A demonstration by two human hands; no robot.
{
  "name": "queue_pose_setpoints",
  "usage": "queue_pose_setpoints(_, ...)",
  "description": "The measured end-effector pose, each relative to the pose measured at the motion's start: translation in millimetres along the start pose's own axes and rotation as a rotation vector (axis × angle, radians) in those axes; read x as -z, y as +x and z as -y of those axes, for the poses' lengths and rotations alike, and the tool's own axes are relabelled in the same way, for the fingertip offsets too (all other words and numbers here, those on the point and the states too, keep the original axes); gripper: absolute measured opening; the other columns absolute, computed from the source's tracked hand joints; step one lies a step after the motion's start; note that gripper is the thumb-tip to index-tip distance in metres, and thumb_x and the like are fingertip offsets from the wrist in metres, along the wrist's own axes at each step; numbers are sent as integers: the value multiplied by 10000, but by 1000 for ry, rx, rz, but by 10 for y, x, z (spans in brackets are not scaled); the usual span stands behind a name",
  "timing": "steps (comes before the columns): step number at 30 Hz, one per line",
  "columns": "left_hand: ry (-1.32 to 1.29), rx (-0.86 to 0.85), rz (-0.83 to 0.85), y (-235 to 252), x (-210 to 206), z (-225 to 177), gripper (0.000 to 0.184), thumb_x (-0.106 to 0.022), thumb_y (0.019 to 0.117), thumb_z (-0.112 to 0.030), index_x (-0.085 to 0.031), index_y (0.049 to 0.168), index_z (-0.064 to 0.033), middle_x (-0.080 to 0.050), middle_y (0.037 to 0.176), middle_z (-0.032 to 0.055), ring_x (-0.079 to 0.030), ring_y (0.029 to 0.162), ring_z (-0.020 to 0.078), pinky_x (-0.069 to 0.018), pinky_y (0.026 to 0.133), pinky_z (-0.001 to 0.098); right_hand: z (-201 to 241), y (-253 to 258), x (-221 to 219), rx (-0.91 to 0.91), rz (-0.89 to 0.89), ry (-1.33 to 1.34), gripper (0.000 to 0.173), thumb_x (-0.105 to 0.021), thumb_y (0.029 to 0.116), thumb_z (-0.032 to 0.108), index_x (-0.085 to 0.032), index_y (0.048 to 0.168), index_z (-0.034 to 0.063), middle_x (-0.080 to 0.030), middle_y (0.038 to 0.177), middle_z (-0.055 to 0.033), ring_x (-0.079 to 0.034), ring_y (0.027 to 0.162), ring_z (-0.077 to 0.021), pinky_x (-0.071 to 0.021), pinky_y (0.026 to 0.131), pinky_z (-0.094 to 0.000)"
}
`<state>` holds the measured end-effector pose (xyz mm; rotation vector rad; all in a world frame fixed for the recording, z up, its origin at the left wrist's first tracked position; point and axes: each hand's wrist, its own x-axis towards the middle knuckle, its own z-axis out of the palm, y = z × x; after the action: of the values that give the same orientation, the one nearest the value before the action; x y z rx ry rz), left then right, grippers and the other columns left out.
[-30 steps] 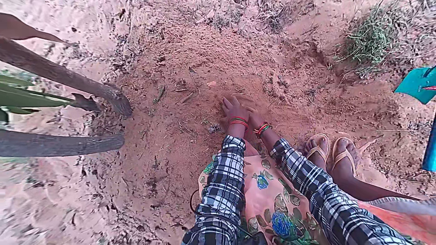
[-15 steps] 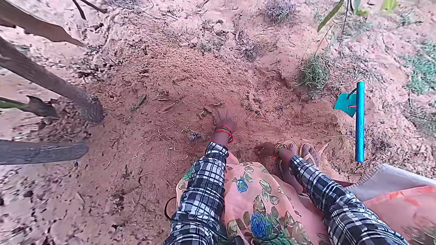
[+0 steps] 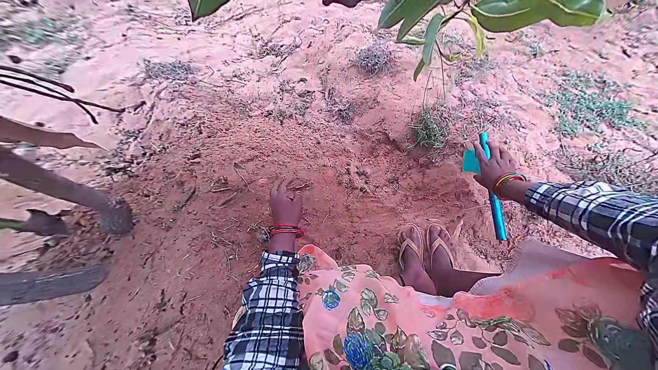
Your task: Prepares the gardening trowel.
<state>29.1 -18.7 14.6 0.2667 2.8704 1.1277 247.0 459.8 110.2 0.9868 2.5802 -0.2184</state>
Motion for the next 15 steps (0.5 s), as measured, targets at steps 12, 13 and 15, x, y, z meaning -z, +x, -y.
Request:
queue_pose_setpoints(12, 67, -75, 259, -211, -294, -374, 477, -626, 1018, -150, -532, 1482, -100, -383, 1601, 241, -385, 1465, 441, -322, 1156, 651, -572, 166, -911, -228, -77, 572, 426, -635, 1044, 325, -621, 1248, -49, -648, 1055, -331, -641, 900, -461, -483, 830, -657)
queue_pose_setpoints(13, 59, -80, 266, -212, -288, -352, 477, -622, 1018, -143, -529, 1484, -94, -387, 1601, 232, -390, 1465, 433, -325, 1160, 642, -514, 171, -880, -192, -110, 617, 420, -628, 1048, 343, -614, 1231, -35, -640, 973, -293, -623, 793, -409, -496, 755, -613)
queue_pose_setpoints(15, 41, -78, 291, -190, -303, -337, 482, -616, 1020, -133, -518, 1488, -73, -396, 1598, 225, -375, 1480, 416, -303, 1185, 617, -276, 186, -742, -128, -164, 784, 428, -615, 1047, 398, -587, 1200, -1, -560, 796, -156, -524, 601, -249, -476, 608, -470)
